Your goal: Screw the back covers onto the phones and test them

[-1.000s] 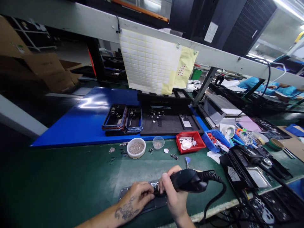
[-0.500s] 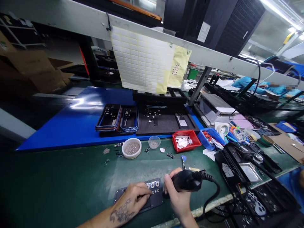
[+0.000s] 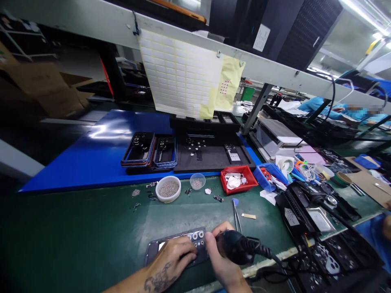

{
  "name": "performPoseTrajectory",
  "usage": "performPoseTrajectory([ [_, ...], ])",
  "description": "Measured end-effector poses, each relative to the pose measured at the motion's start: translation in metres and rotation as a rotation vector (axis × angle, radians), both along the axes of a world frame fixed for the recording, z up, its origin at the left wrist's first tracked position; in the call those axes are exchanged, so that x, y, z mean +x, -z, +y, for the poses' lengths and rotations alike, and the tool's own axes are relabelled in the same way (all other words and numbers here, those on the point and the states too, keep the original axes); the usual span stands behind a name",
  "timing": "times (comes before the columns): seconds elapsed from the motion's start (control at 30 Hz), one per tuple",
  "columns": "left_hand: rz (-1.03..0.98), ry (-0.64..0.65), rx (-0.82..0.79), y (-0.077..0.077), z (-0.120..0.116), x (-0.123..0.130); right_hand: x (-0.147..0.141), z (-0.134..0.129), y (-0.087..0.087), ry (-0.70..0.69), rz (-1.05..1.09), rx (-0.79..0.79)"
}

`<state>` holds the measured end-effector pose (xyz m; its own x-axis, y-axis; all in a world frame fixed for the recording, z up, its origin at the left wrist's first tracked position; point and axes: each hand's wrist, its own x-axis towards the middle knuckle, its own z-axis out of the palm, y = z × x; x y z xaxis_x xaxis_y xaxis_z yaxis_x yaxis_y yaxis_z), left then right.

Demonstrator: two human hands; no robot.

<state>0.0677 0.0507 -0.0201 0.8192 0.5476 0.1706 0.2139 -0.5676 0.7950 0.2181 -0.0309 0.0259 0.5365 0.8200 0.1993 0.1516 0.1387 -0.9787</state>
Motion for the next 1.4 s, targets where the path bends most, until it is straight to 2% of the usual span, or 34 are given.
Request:
performPoseTrajectory([
  [0.3, -0.048, 0.023, 0.033, 0.001, -0.004, 0.0, 0.0, 0.0, -0.007, 0.011, -0.042, -0.049],
  [0.47, -0.148, 0.01, -0.045, 0.003, -0.002, 0.0, -0.001, 0.003, -0.012, -0.023, 0.018, -0.027],
  [0.67, -0.145, -0.051, -0.07, 0.01, -0.002, 0.0, 0.0, 0.001, -0.026, -0.065, 0.159, 0.061],
  [0.87, -0.118, -0.072, -0.085, 0.006, -0.003, 0.0, -0.01, 0.005, -0.04, -0.165, 0.302, 0.259],
  [1.0, -0.15, -0.046, -0.098, 0.004, -0.003, 0.0, -0.017, 0.012, -0.039, -0.177, 0.334, 0.246],
  [1.13, -0.229, -0.032, -0.1, 0.006, -0.002, 0.0, -0.013, 0.01, -0.038, -0.173, 0.334, 0.253],
  [1.4, -0.163, -0.01, 0.016, 0.008, -0.002, -0.002, 0.0, -0.004, -0.023, -0.07, 0.275, 0.08],
])
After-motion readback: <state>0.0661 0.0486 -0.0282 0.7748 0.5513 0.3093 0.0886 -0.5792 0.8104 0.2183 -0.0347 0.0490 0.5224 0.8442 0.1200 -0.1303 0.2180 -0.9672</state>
